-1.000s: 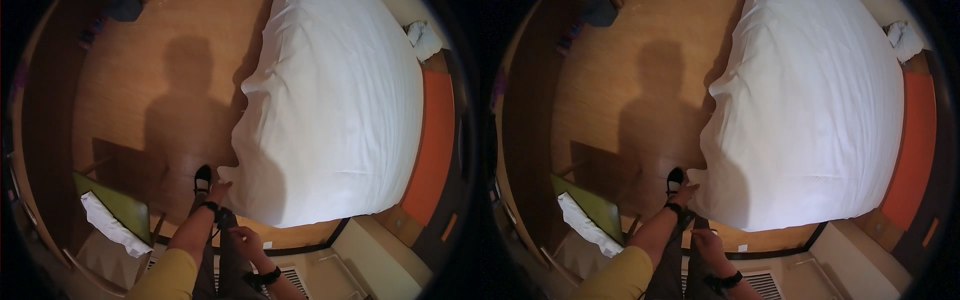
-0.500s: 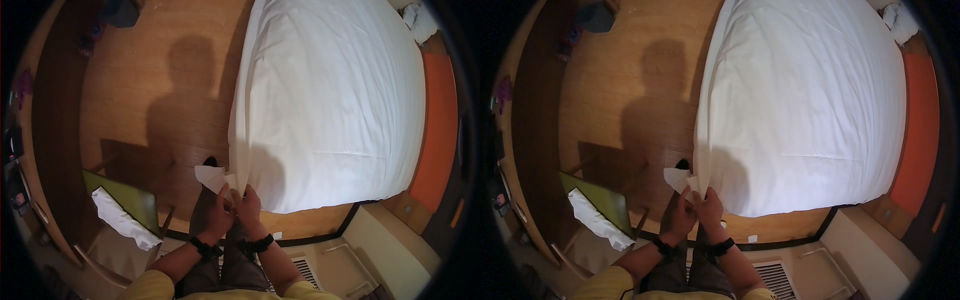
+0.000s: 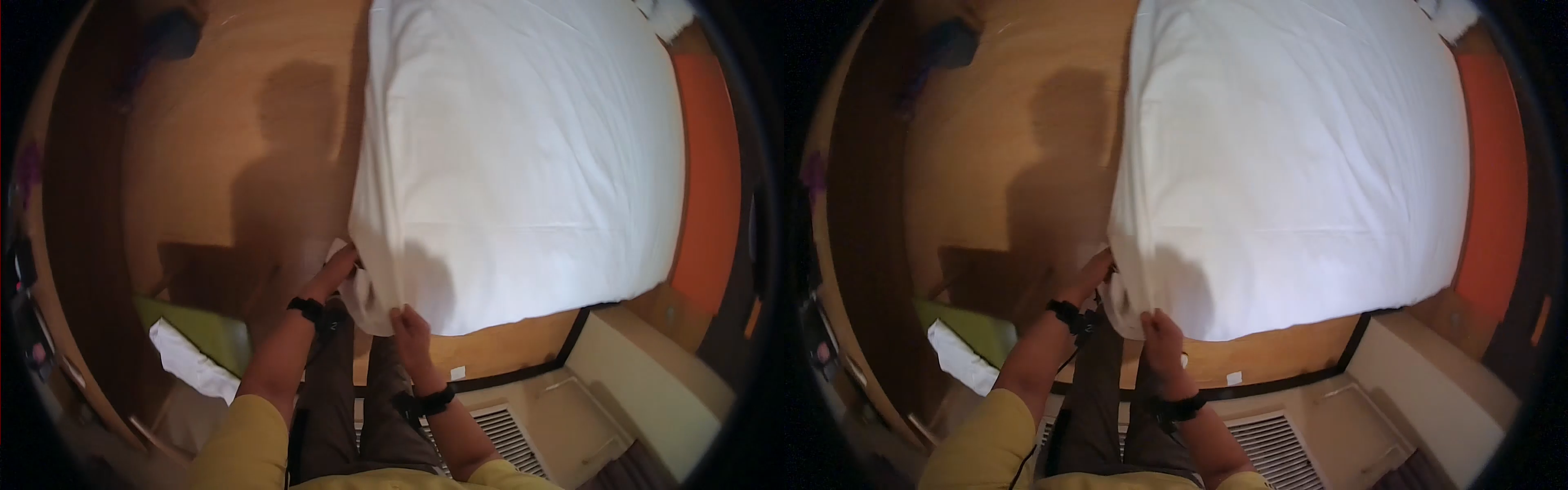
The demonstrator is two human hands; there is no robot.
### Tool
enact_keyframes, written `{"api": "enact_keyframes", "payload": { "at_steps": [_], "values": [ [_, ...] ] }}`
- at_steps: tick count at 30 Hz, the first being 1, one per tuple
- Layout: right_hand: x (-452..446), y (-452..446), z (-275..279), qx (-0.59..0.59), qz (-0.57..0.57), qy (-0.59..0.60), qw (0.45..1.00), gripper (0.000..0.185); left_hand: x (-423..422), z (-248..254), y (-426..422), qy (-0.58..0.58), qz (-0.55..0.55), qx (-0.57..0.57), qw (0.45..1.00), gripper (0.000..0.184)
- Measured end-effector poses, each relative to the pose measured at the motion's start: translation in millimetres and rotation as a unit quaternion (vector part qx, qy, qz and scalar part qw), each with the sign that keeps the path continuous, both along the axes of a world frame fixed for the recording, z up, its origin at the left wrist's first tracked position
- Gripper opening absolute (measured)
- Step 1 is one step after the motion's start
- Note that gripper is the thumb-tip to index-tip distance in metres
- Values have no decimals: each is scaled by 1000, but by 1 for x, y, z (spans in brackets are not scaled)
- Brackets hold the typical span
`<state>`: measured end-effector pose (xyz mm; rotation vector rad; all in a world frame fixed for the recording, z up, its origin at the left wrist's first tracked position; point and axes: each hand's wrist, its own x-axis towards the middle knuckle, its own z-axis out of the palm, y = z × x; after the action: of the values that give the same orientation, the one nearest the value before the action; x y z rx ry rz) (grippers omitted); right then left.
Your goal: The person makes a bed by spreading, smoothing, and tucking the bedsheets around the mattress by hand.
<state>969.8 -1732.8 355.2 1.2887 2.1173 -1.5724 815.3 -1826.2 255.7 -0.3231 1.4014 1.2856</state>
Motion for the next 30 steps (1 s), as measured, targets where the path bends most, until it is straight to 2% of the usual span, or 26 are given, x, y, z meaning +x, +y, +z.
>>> {"api": "enact_keyframes", "payload": {
  "at_steps": [2, 4, 6, 7, 9, 11, 14, 18, 22, 24, 26, 29, 30],
  "values": [
    [-3, -8, -3, 7, -6, 14, 1000, 23, 0, -20, -5, 125, -6, 41, 991, 39],
    [-12, -10, 4, 24, 9, 21, 999, 24, -4, -25, -10, 133, 76, 88, 984, 38],
    [-14, -9, 8, 54, 51, 30, 997, 18, 0, -26, -16, 148, 83, 129, 977, 38],
    [-14, -9, 9, 65, 54, 44, 995, 17, 4, -19, -21, 163, 49, 148, 974, 38],
    [-13, -14, 9, 80, 74, 54, 993, 17, 4, -10, -20, 77, 21, 145, 986, 39],
    [-11, -16, 8, 87, 103, 51, 990, 18, 1, 0, -8, -121, 28, 91, 988, 39],
    [-8, -18, 5, 94, 126, 19, 987, 18, 7, -11, -1, -95, -3, 11, 995, 43],
    [-8, -17, 8, 94, 119, 25, 988, 18, 31, -59, -49, -38, 43, 44, 997, 44],
    [-6, -19, 12, 66, 85, 9, 994, 17, 38, -53, -52, -23, 87, 58, 994, 40],
    [-4, -21, 12, 55, 83, 3, 995, 17, 36, -32, -33, 60, 62, 24, 996, 38],
    [-2, -23, 15, 62, 84, 19, 994, 19, 29, -7, -13, 230, -25, -34, 972, 37],
    [0, -27, 15, 77, 72, 39, 994, 19, 25, 9, -3, 354, -196, -162, 900, 39],
    [1, -29, 15, 74, 74, 38, 994, 19, 26, 0, -7, 329, -210, -163, 906, 40]
  ]
}}
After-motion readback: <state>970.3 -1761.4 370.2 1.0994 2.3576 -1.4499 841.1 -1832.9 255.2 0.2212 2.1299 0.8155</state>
